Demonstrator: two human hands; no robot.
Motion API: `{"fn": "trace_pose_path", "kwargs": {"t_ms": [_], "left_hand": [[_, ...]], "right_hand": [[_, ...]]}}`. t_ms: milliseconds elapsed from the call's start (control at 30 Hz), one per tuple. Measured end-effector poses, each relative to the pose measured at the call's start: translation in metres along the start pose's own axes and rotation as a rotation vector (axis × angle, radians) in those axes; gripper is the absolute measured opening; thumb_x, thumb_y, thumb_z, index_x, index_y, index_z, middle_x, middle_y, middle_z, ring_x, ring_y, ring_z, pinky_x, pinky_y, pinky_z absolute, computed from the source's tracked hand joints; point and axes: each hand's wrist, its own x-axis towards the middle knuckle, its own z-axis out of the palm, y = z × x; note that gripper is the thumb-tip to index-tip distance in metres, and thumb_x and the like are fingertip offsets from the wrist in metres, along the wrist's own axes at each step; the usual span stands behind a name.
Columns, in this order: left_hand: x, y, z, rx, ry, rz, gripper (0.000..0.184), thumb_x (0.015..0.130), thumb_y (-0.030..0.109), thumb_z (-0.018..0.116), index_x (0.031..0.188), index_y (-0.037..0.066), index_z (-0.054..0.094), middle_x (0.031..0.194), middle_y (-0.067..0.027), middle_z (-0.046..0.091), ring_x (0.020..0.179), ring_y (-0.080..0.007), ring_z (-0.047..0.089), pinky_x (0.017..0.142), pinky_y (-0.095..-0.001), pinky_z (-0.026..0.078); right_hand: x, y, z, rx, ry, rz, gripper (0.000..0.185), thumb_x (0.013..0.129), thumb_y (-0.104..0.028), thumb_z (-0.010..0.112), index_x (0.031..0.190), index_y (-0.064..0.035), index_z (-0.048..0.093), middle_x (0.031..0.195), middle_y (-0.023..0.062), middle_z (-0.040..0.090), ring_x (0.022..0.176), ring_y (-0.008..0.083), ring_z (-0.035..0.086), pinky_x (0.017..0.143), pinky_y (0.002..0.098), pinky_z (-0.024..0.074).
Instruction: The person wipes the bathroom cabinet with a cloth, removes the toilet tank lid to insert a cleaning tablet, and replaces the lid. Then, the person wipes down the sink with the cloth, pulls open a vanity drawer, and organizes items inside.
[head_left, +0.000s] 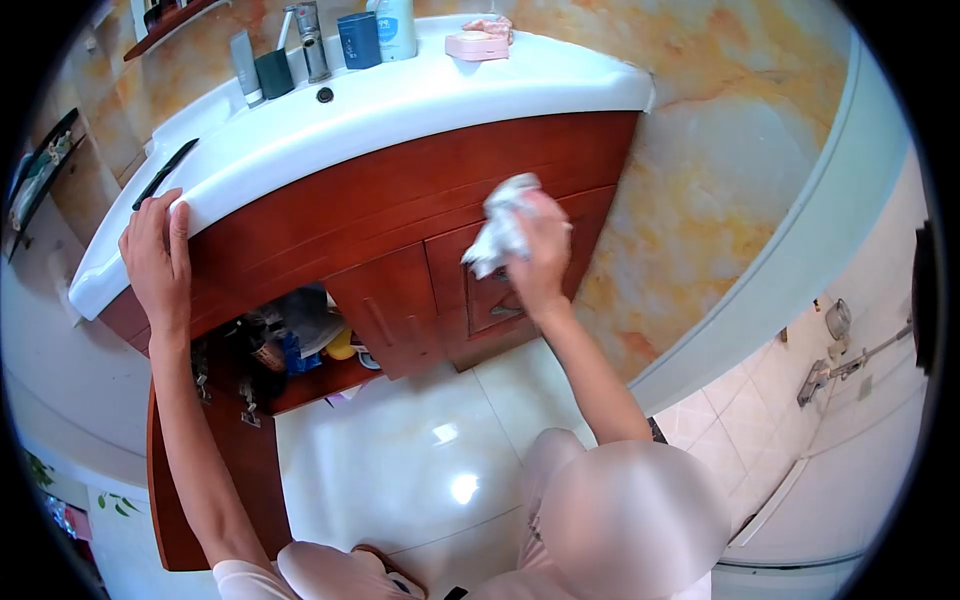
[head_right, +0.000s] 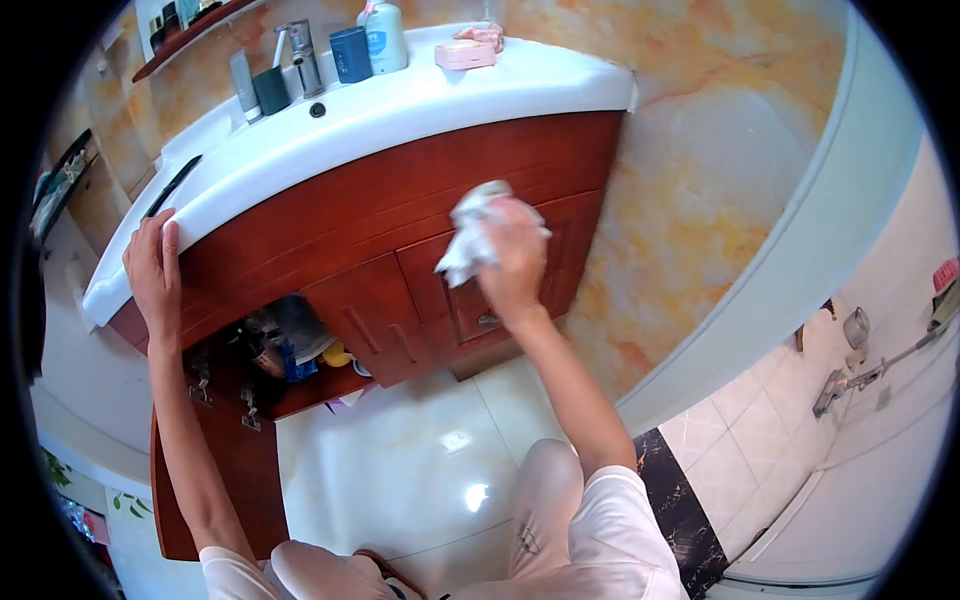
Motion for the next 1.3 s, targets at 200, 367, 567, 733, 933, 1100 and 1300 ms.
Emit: {"fn": "trace_pose_path", "kwargs": {"t_ms": [200, 367, 567, 733, 933, 1100, 1300], "left_hand": [[-0.002, -0.001, 0.003, 0.028, -0.007, -0.004, 0.026, 0.099, 0.027, 0.049, 0.105, 0.005, 0.06, 0.09, -0.0071, 0.057, 0.09, -0.0234, 0.054, 0.092, -0.0336, 0.036], [-0.002, -0.003, 0.002, -0.017, -0.005, 0.007, 0.027, 0.099, 0.028, 0.049, 0.108, 0.006, 0.06, 0.093, -0.0084, 0.057, 0.092, -0.0252, 0.054, 0.093, -0.0339, 0.036], [-0.003, -0.007, 0.005, 0.034, -0.034, -0.011, 0.027, 0.099, 0.029, 0.047, 0.108, 0.006, 0.06, 0.094, -0.0083, 0.057, 0.093, -0.0252, 0.054, 0.093, -0.0341, 0.036], [-0.003, -0.005, 0.005, 0.034, -0.022, 0.007, 0.026, 0.099, 0.028, 0.047, 0.107, 0.007, 0.059, 0.094, -0.0087, 0.057, 0.093, -0.0252, 0.054, 0.092, -0.0342, 0.036], [-0.002, -0.005, 0.002, 0.026, -0.038, 0.016, 0.025, 0.099, 0.026, 0.047, 0.107, 0.006, 0.058, 0.095, -0.0093, 0.056, 0.094, -0.0249, 0.053, 0.093, -0.0339, 0.035], [-0.003, -0.007, 0.007, 0.08, -0.02, 0.023, 0.03, 0.101, 0.031, 0.042, 0.106, 0.006, 0.057, 0.096, -0.0096, 0.056, 0.095, -0.0262, 0.053, 0.093, -0.0345, 0.035], [-0.003, -0.008, 0.007, 0.086, -0.036, 0.038, 0.032, 0.102, 0.032, 0.04, 0.105, 0.005, 0.057, 0.097, -0.0093, 0.056, 0.097, -0.0272, 0.054, 0.091, -0.0349, 0.035]], "right_hand": [[-0.003, -0.023, 0.009, -0.082, -0.043, 0.014, 0.044, 0.068, -0.004, 0.065, 0.112, -0.0082, 0.062, 0.125, 0.0134, 0.052, 0.116, 0.0354, 0.049, 0.099, 0.0487, 0.0383], [0.006, 0.0, -0.013, -0.125, -0.159, -0.041, 0.05, 0.065, -0.003, 0.069, 0.114, -0.0129, 0.063, 0.125, 0.0118, 0.054, 0.118, 0.0331, 0.049, 0.099, 0.0447, 0.0403], [-0.012, 0.079, -0.009, 0.012, 0.286, 0.564, 0.048, 0.075, 0.005, 0.054, 0.123, 0.0033, 0.053, 0.138, 0.0214, 0.042, 0.127, 0.0405, 0.041, 0.108, 0.0462, 0.0308], [-0.035, -0.031, 0.031, 0.117, 0.03, 0.14, 0.038, 0.079, 0.0, 0.058, 0.117, -0.003, 0.059, 0.126, 0.0177, 0.054, 0.125, 0.0361, 0.045, 0.106, 0.0486, 0.0318], [-0.023, 0.0, 0.007, 0.112, -0.099, -0.001, 0.036, 0.079, -0.004, 0.061, 0.115, -0.0067, 0.061, 0.128, 0.0163, 0.054, 0.125, 0.034, 0.046, 0.107, 0.0466, 0.0327], [0.018, 0.11, -0.027, -0.083, 0.144, 0.34, 0.059, 0.082, -0.007, 0.057, 0.138, 0.003, 0.038, 0.145, 0.0263, 0.033, 0.135, 0.0404, 0.032, 0.112, 0.0451, 0.0243], [0.089, 0.115, -0.026, -0.101, 0.236, 0.315, 0.057, 0.083, -0.01, 0.059, 0.134, 0.0056, 0.038, 0.139, 0.0266, 0.039, 0.13, 0.042, 0.037, 0.11, 0.0461, 0.0262]]}}
